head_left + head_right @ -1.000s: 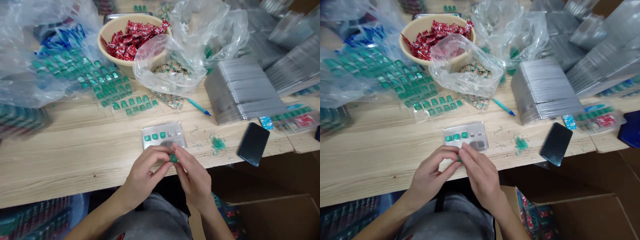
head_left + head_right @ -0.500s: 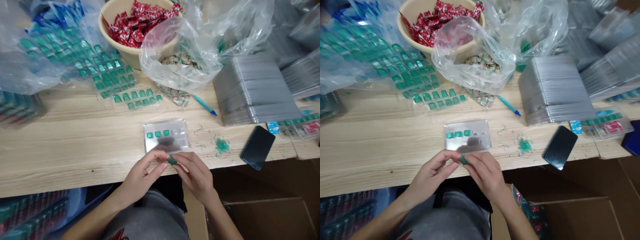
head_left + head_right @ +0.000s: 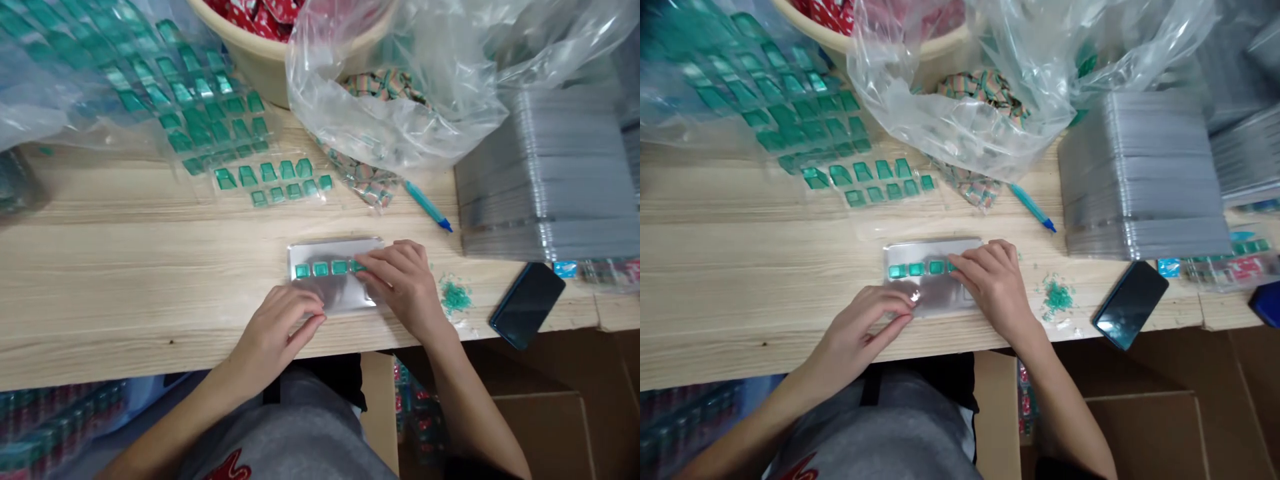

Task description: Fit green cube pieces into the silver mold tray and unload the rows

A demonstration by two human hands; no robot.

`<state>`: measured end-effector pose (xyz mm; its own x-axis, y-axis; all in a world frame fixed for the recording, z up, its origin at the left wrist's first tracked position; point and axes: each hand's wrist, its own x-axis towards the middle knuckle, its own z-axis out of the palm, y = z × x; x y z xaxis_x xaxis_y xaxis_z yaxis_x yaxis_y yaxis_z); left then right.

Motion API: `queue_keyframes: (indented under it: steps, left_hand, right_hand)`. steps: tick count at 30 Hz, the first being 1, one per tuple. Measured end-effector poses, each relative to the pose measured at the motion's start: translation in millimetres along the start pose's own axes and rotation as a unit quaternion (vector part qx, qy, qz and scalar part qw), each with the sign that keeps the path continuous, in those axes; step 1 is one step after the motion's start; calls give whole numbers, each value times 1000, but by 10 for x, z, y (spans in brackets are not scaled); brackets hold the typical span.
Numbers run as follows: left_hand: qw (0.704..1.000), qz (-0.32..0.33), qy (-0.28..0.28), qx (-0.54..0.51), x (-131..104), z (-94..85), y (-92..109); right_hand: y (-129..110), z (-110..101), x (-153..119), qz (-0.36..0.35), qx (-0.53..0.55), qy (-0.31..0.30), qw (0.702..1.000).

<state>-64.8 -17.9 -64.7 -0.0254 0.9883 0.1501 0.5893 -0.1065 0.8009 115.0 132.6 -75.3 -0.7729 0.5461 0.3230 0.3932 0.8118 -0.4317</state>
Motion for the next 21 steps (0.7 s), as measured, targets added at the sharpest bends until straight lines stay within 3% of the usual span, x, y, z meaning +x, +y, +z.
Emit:
queue_keyframes:
  steps: [6, 9, 11, 14, 16, 19, 21]
  left_hand:
    - [985, 85, -36, 145, 49, 40, -55]
    - [983, 98, -30, 153, 57, 51, -50]
    - [987, 100, -22, 121, 51, 42, -28]
    - [996, 79, -23, 36, 28, 10, 32]
    - [997, 71, -40, -3, 8, -15, 82]
    - [994, 84, -62, -29, -20, -52, 136]
    - [993, 95, -60, -43, -35, -74, 136]
  right_hand:
    - [56, 52, 30, -28, -23, -48, 998]
    - [56, 16, 31, -20, -10, -85, 996]
    - [28, -148, 141, -20, 24, -89, 996]
    - [24, -605, 588, -11, 55, -10, 998]
    - [125, -947, 1063, 42, -14, 88, 995]
    - [476, -1273, 1829, 202, -152, 110, 961]
    - [752, -1313, 2240, 227, -162, 108, 954]
